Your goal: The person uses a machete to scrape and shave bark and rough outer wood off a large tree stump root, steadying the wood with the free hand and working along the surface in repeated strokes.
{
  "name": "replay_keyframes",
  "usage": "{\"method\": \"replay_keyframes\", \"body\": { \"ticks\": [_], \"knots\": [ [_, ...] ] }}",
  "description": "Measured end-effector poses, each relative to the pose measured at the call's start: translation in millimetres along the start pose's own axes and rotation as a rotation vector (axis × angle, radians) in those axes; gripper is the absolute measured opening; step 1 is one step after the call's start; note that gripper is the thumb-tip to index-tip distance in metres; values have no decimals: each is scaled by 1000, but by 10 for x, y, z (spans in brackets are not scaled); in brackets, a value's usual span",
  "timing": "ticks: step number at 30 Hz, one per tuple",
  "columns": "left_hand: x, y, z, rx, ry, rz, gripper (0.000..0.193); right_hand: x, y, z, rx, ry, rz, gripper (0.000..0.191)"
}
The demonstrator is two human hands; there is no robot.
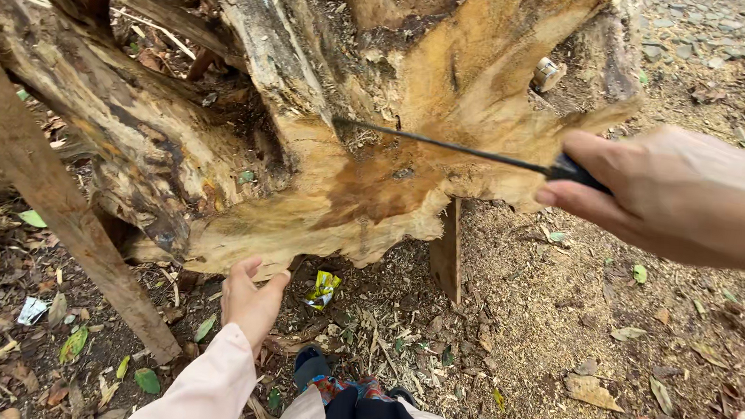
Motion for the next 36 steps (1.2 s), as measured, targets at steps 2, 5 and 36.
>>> {"method": "replay_keyframes", "body": {
  "ticks": [2, 5, 36],
  "knots": [
    [-101, 3, -13, -2, 11, -21, 68, 280, 184, 323, -72, -78, 33, 41],
    [-155, 4, 11, -12, 6, -58, 69, 497, 383, 678, -101, -338, 80, 36],
    [-1186, 552, 253, -48, 269, -272, 66, -1136, 307, 191, -89, -1909, -118, 54]
  ]
}}
Point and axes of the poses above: each hand's wrist, its own y-axis away from the middle knuckle, its own z-axis out of the palm, x = y × z, the point moved 4 cm from there along -y, towards the middle knuckle, and after that the axes turned 13 degrees about z, right-handed, at the moved point
